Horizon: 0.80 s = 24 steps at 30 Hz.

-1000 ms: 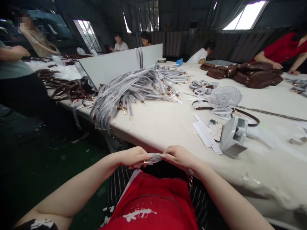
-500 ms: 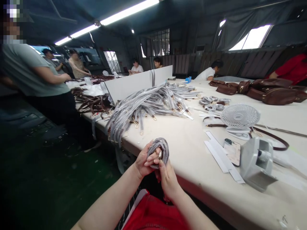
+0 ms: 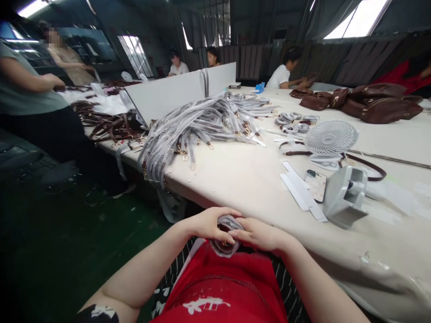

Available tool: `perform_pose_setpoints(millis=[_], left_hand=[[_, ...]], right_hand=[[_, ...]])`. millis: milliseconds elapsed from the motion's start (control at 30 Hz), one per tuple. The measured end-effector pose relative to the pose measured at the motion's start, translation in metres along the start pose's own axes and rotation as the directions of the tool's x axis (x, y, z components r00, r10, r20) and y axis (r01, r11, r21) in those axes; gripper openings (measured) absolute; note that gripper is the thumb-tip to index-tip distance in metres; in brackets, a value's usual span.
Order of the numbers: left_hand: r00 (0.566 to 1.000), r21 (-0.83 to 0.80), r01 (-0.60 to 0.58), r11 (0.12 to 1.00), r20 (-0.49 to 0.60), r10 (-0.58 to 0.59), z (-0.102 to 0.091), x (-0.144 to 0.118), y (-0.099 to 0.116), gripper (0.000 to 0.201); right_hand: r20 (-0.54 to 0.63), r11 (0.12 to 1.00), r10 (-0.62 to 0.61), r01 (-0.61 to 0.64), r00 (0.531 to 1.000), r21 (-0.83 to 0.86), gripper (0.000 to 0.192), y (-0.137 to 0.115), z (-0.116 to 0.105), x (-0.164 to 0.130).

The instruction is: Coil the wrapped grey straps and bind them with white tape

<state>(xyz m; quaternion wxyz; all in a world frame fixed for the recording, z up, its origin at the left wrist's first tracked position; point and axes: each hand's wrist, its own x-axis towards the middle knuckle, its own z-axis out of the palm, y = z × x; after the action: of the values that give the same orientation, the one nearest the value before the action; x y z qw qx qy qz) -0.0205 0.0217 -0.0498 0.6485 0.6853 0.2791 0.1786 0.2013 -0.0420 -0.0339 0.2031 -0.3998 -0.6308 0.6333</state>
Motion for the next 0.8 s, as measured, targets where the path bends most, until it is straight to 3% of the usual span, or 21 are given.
perform_pose_setpoints(millis=[67,167,233,400,567,633,733,800], left_hand=[[0.999,0.024,0.022,0.999,0.046,-0.023,0.004,0.003,0.000,0.058],[0.992,-0.134,0.074,0.988,-0.089,-0.087,0.006,0.008,0.002,0.051],[0.977,-0.201,0.081,0.976,-0.178,-0.118,0.006,0.012,0.004,0.048],[0.932,-0.212,0.048,0.976,-0.342,-0.120,0.011,0.019,0.005,0.039],[0.892,-0.292,0.122,0.949,-0.387,-0.234,0.027,0.014,-0.013,0.035],[0.906,-0.232,0.120,0.965,-0.371,-0.202,0.034,0.006,-0.022,0.030],[0.952,0.038,0.137,0.990,-0.280,-0.122,0.046,-0.008,-0.032,0.022],[0.954,0.155,0.162,0.975,-0.277,-0.114,0.057,-0.016,-0.037,0.022]], right_hand=[[-0.011,0.988,0.068,-0.066,0.998,0.140,0.045,0.008,0.000,0.001],[-0.087,0.946,0.109,-0.076,0.990,0.315,0.049,0.015,0.002,0.001],[-0.148,0.943,0.109,-0.055,0.983,0.329,0.053,0.015,0.004,0.003],[-0.208,0.959,0.107,-0.046,0.972,0.280,0.055,0.015,0.006,0.013],[-0.228,0.997,0.006,-0.024,0.974,-0.076,0.049,0.028,0.008,0.018],[-0.174,0.993,-0.008,-0.013,0.985,-0.120,0.048,0.034,0.007,0.014],[-0.070,0.988,0.020,-0.030,0.997,-0.154,0.043,0.044,0.011,0.004],[-0.026,0.980,0.055,-0.059,0.998,-0.188,0.039,0.050,0.018,-0.002]])
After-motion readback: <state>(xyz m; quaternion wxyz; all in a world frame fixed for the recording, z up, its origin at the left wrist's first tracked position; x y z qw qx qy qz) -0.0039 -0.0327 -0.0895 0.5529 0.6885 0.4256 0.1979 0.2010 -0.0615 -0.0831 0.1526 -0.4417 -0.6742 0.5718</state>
